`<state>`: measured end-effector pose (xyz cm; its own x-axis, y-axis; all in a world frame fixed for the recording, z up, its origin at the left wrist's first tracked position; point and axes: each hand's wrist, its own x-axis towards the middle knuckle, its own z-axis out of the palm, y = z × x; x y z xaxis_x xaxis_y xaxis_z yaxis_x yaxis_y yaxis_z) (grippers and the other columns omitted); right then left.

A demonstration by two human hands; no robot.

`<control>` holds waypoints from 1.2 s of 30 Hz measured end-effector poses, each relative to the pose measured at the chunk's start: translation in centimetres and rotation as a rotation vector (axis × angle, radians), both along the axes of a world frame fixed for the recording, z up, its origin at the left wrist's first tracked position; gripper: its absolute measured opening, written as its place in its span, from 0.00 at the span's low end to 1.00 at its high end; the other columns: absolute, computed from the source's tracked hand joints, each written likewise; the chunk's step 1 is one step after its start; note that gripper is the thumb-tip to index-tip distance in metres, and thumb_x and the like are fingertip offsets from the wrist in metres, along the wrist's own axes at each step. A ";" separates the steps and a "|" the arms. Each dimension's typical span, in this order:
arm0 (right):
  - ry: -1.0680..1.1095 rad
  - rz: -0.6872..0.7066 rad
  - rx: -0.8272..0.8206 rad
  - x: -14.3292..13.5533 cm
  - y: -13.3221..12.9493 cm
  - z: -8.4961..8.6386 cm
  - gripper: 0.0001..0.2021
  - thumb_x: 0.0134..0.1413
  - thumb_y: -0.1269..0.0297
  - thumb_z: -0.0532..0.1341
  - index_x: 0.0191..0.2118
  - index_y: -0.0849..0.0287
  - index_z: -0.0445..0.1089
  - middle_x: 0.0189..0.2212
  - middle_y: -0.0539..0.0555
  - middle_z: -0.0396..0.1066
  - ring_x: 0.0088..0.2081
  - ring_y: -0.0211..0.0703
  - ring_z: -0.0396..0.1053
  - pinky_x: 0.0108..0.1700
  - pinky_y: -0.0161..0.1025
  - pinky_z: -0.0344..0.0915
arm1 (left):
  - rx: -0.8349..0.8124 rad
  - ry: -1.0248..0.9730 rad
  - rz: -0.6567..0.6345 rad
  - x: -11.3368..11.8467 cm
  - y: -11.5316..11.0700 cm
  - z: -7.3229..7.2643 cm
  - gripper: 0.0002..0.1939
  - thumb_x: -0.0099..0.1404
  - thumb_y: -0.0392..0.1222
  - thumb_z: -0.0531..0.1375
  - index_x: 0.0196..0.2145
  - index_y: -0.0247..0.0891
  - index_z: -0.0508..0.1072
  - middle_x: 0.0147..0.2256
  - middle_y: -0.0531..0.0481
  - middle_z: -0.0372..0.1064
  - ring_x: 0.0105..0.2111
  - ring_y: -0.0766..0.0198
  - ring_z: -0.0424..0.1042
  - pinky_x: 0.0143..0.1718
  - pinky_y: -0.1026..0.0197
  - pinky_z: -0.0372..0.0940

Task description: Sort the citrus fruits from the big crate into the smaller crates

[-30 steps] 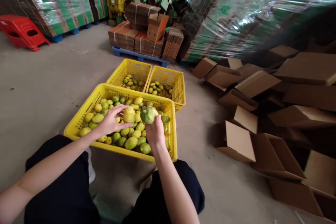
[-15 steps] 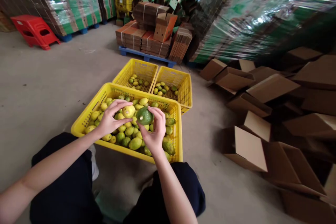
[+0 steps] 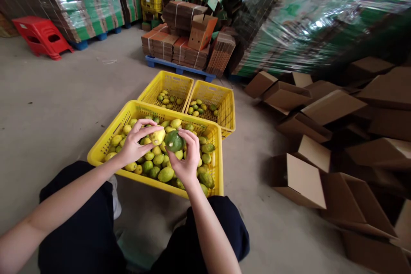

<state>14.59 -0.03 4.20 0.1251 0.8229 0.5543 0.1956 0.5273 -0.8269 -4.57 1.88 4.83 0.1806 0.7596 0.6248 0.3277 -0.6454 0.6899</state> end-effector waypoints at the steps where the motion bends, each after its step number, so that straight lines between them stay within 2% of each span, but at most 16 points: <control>1: 0.047 0.027 -0.049 0.0 0.0 0.2 0.27 0.40 0.68 0.74 0.49 0.48 0.71 0.50 0.54 0.72 0.55 0.54 0.70 0.60 0.54 0.66 | -0.090 -0.044 -0.021 -0.1 0.0 0.1 0.23 0.61 0.45 0.69 0.55 0.49 0.75 0.48 0.46 0.69 0.51 0.55 0.71 0.55 0.50 0.69; 4: 0.234 0.128 -0.338 0.1 0.2 1.0 0.30 0.38 0.62 0.75 0.51 0.49 0.70 0.45 0.51 0.75 0.47 0.50 0.75 0.53 0.47 0.73 | -0.546 -0.250 -0.131 -0.3 0.4 0.1 0.37 0.54 0.55 0.72 0.59 0.44 0.70 0.46 0.45 0.72 0.43 0.56 0.75 0.45 0.54 0.74; 6: 0.362 0.225 -0.607 0.1 0.6 1.1 0.26 0.41 0.53 0.73 0.49 0.52 0.72 0.35 0.50 0.77 0.34 0.46 0.76 0.37 0.42 0.76 | -0.878 -0.387 -0.225 -0.3 0.8 -0.1 0.36 0.57 0.60 0.69 0.57 0.38 0.71 0.41 0.43 0.76 0.37 0.57 0.77 0.39 0.55 0.74; 8: 0.466 0.325 -0.855 0.1 1.2 0.9 0.24 0.45 0.44 0.69 0.43 0.56 0.74 0.25 0.48 0.74 0.22 0.41 0.71 0.21 0.37 0.70 | -1.113 -0.468 -0.300 -0.2 1.1 -0.5 0.32 0.60 0.63 0.65 0.51 0.34 0.74 0.36 0.42 0.77 0.34 0.58 0.77 0.38 0.55 0.75; 10: 0.533 0.386 -1.021 0.0 1.6 0.5 0.24 0.47 0.40 0.65 0.37 0.58 0.74 0.19 0.47 0.70 0.16 0.38 0.66 0.15 0.34 0.62 | -1.219 -0.515 -0.331 -0.1 1.4 -0.8 0.29 0.61 0.62 0.65 0.46 0.32 0.76 0.34 0.40 0.78 0.34 0.57 0.78 0.39 0.55 0.74; 12: 0.557 0.392 -1.068 0.0 1.8 0.2 0.23 0.49 0.40 0.65 0.33 0.59 0.72 0.18 0.47 0.69 0.15 0.38 0.65 0.14 0.33 0.61 | -1.230 -0.544 -0.342 -0.1 1.5 -0.9 0.28 0.60 0.60 0.66 0.47 0.33 0.76 0.36 0.40 0.78 0.36 0.56 0.79 0.41 0.55 0.74; 14: 0.561 0.338 -0.985 0.0 1.8 0.1 0.21 0.47 0.43 0.67 0.32 0.57 0.71 0.20 0.47 0.71 0.18 0.38 0.66 0.17 0.34 0.64 | -1.170 -0.550 -0.360 -0.2 1.6 -0.8 0.29 0.58 0.54 0.69 0.52 0.37 0.73 0.41 0.42 0.78 0.40 0.56 0.78 0.44 0.53 0.74; 16: 0.514 0.220 -0.775 0.1 1.7 0.2 0.20 0.41 0.48 0.72 0.35 0.54 0.69 0.25 0.46 0.72 0.24 0.39 0.70 0.25 0.36 0.70 | -1.034 -0.521 -0.365 -0.3 1.6 -0.6 0.33 0.53 0.47 0.73 0.56 0.42 0.71 0.46 0.44 0.76 0.45 0.56 0.77 0.49 0.52 0.72; 18: 0.387 0.111 -0.518 0.3 1.5 0.5 0.23 0.36 0.56 0.76 0.39 0.52 0.68 0.34 0.47 0.74 0.35 0.43 0.73 0.39 0.40 0.75 | -0.870 -0.478 -0.339 -0.4 1.6 -0.4 0.35 0.47 0.40 0.76 0.53 0.43 0.72 0.50 0.45 0.74 0.51 0.55 0.74 0.55 0.51 0.68; 21: 0.150 0.041 -0.229 0.4 1.2 0.9 0.26 0.35 0.62 0.77 0.44 0.50 0.71 0.46 0.52 0.71 0.51 0.50 0.70 0.56 0.48 0.69 | -0.731 -0.453 -0.304 -0.4 1.6 -0.3 0.30 0.44 0.35 0.76 0.46 0.41 0.74 0.51 0.45 0.74 0.55 0.54 0.71 0.59 0.51 0.65; 24: 0.089 0.017 -0.134 0.3 1.1 0.8 0.25 0.36 0.62 0.77 0.45 0.50 0.74 0.47 0.54 0.69 0.54 0.52 0.67 0.61 0.52 0.64 | -0.711 -0.486 -0.313 -0.2 1.6 -0.4 0.29 0.44 0.35 0.75 0.45 0.40 0.74 0.51 0.44 0.74 0.55 0.52 0.70 0.57 0.51 0.66; 27: 0.283 0.092 -0.250 0.3 1.4 0.5 0.25 0.38 0.62 0.75 0.46 0.49 0.72 0.46 0.51 0.72 0.51 0.49 0.70 0.59 0.50 0.66 | -0.772 -0.559 -0.322 -0.1 1.6 -0.6 0.29 0.47 0.38 0.74 0.48 0.39 0.74 0.53 0.43 0.73 0.56 0.50 0.70 0.56 0.50 0.67; 31: 0.661 0.262 -0.589 0.6 2.2 0.0 0.16 0.42 0.57 0.70 0.40 0.52 0.72 0.38 0.50 0.76 0.41 0.46 0.74 0.47 0.45 0.73 | -1.026 -0.744 -0.333 0.3 1.9 -0.7 0.25 0.56 0.43 0.67 0.51 0.37 0.72 0.48 0.42 0.75 0.49 0.51 0.75 0.51 0.49 0.70; 34: 0.801 0.376 -0.754 0.5 2.7 -0.1 0.13 0.44 0.54 0.66 0.35 0.55 0.73 0.33 0.53 0.77 0.38 0.49 0.76 0.37 0.43 0.75 | -1.196 -0.908 -0.348 1.0 2.0 -0.4 0.19 0.64 0.48 0.58 0.49 0.34 0.72 0.41 0.41 0.76 0.40 0.56 0.77 0.41 0.55 0.74; 36: 0.847 0.395 -0.798 0.1 2.9 -0.3 0.14 0.45 0.52 0.66 0.34 0.56 0.73 0.28 0.53 0.75 0.35 0.50 0.76 0.28 0.39 0.72 | -1.253 -0.997 -0.322 1.5 2.1 -0.2 0.17 0.67 0.50 0.57 0.45 0.34 0.72 0.35 0.45 0.75 0.29 0.64 0.75 0.27 0.64 0.71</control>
<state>14.72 2.88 3.92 -0.1336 0.9571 -0.2570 -0.6182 -0.2831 -0.7332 -3.05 3.97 4.65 0.3487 0.8657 -0.3591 -0.5728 0.5001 0.6495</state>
